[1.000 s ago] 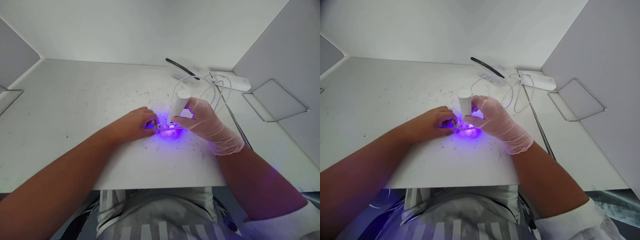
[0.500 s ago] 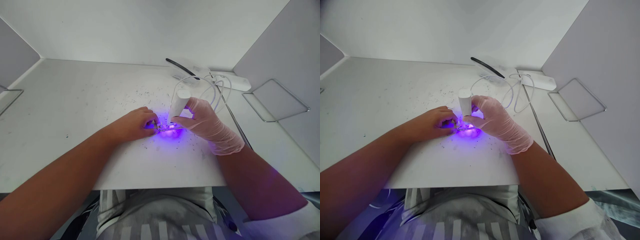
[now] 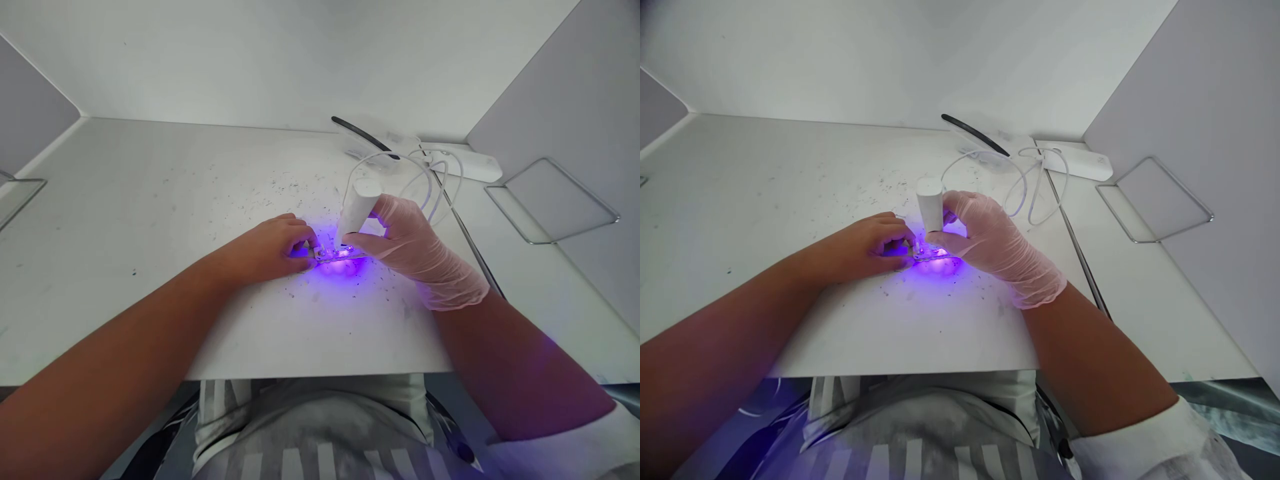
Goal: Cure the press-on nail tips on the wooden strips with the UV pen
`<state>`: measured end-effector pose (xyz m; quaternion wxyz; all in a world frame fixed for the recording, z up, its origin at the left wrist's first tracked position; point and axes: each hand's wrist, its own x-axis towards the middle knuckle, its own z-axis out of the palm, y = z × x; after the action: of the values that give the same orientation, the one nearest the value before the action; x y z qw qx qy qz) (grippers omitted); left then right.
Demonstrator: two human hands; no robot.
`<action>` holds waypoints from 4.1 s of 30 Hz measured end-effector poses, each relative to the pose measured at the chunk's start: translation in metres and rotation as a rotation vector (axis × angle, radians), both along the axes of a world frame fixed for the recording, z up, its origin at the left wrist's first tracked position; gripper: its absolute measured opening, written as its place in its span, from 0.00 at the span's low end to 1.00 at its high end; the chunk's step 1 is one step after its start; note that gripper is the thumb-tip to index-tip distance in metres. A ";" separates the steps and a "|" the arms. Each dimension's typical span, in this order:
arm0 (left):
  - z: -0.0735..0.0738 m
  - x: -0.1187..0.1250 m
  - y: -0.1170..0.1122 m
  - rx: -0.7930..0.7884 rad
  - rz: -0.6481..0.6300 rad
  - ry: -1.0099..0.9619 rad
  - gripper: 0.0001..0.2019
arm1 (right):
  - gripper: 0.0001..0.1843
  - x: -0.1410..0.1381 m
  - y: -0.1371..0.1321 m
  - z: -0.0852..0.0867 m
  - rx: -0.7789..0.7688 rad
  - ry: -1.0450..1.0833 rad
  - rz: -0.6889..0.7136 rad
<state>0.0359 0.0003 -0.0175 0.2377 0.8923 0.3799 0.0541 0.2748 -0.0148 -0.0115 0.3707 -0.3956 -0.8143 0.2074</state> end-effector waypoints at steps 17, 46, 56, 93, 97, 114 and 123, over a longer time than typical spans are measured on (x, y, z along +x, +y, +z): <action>0.000 0.000 0.000 -0.003 0.004 -0.004 0.09 | 0.05 -0.001 0.000 0.000 -0.002 -0.001 -0.009; -0.001 0.000 0.000 0.007 0.000 -0.003 0.09 | 0.05 -0.001 0.000 0.000 -0.011 0.016 0.003; 0.000 0.001 0.000 -0.001 0.003 0.003 0.09 | 0.05 -0.001 0.001 -0.001 0.010 0.012 0.000; -0.001 0.000 0.001 0.009 -0.008 0.004 0.09 | 0.05 -0.001 0.000 0.000 -0.010 0.018 0.006; 0.000 0.001 0.000 -0.002 0.000 0.001 0.10 | 0.05 0.000 0.001 -0.001 -0.011 0.018 0.016; -0.001 -0.001 0.001 0.004 -0.007 0.003 0.09 | 0.04 -0.001 0.000 0.001 -0.003 0.011 0.008; 0.000 0.000 0.000 0.004 -0.010 0.001 0.09 | 0.05 -0.001 -0.001 0.000 -0.003 0.005 0.006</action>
<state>0.0361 0.0002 -0.0178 0.2360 0.8947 0.3754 0.0532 0.2739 -0.0155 -0.0112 0.3716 -0.3933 -0.8142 0.2106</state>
